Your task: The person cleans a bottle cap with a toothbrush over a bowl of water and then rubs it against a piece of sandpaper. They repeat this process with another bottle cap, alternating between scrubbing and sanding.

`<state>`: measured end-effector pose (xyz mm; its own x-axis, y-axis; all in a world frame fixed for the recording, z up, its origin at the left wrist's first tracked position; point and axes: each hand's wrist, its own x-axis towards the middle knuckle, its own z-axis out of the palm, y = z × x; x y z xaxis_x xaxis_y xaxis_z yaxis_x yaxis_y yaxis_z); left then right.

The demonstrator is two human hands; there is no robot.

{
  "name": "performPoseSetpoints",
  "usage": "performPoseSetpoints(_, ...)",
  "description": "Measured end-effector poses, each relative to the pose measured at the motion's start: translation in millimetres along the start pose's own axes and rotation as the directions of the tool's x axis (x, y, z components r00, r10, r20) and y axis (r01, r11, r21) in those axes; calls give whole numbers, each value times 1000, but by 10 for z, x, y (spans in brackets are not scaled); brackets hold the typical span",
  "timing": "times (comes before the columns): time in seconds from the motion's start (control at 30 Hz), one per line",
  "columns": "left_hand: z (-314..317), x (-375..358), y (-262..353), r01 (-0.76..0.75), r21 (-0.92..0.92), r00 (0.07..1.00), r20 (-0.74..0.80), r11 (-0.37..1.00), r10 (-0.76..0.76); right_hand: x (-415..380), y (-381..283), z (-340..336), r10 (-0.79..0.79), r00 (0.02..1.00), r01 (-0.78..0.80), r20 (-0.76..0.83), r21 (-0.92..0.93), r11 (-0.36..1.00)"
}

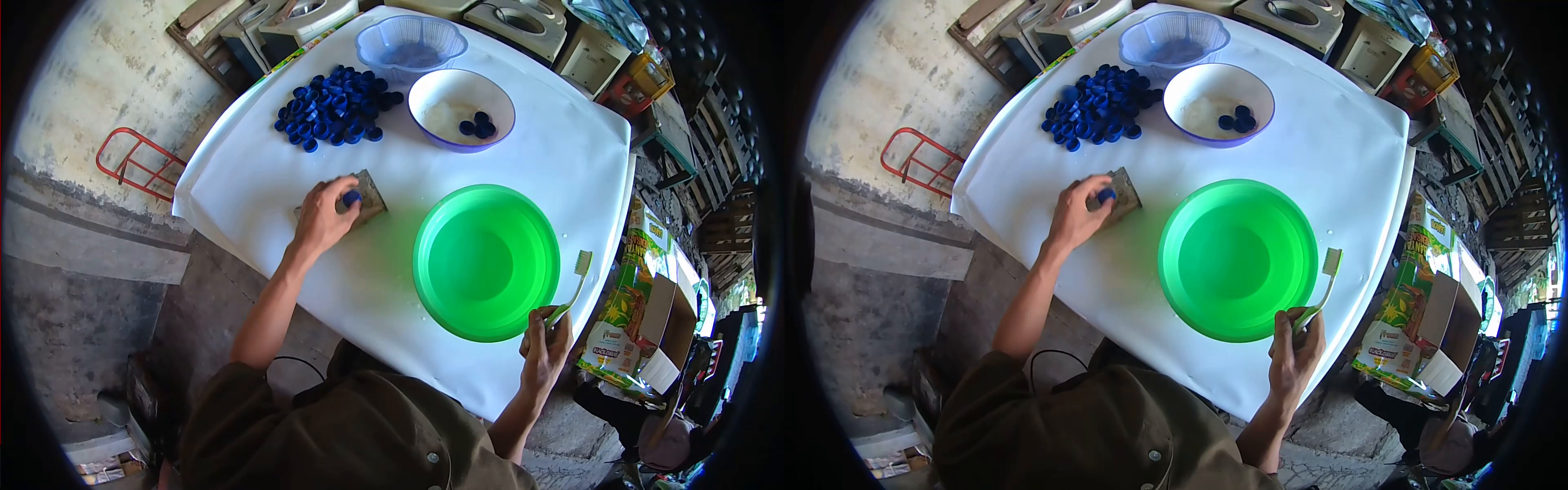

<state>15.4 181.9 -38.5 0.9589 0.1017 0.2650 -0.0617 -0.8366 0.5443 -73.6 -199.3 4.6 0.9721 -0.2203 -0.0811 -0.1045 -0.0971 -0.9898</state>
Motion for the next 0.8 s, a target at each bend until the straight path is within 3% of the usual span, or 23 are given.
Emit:
performPoseSetpoints(0.1,34,455,195,-35,-453,996,-90,891,-6,-3,39,-45,11,1000,-11,-6,-1,1000)
performPoseSetpoints(0.13,92,622,222,-9,-472,999,-37,882,-10,-8,45,-63,20,1000,-20,-4,-4,1000)
performPoseSetpoints(0.23,367,1175,491,3,-439,1000,0,899,-4,-15,49,-65,19,1000,-20,-12,-38,999)
performPoseSetpoints(0.3,677,1533,668,-224,-298,973,-128,928,193,-24,7,-47,34,999,-35,-21,-28,999)
performPoseSetpoints(0.37,1060,1875,747,-184,-372,981,-12,910,193,-33,-52,-9,64,997,-64,-33,-16,998)
performPoseSetpoints(0.43,1176,2107,942,-62,-249,972,204,967,115,-24,-43,1,57,998,-57,-39,-1,998)
performPoseSetpoints(0.5,1419,2267,1001,-73,-158,965,239,985,110,-24,-30,-2,42,999,-42,-20,-8,999)
performPoseSetpoints(0.57,1613,2366,1014,75,-284,967,257,956,1,-27,-44,21,40,999,-40,-11,-12,999)
performPoseSetpoints(0.6,1545,2311,1090,38,-137,976,216,990,-8,-34,-47,37,43,999,-43,-10,-13,999)
performPoseSetpoints(0.7,1636,2235,981,-77,-174,994,-92,982,62,-41,-38,55,38,999,-38,-2,-48,998)
performPoseSetpoints(0.73,1438,2181,972,-173,-281,980,-141,944,138,-40,-21,55,40,999,-40,-6,-43,998)
performPoseSetpoints(0.77,1248,2094,966,-179,-495,980,-169,850,107,-45,6,54,44,999,-44,-11,-39,998)
performPoseSetpoints(0.8,1136,2006,888,-305,-530,927,-356,791,120,-48,24,54,47,999,-48,-19,-33,998)
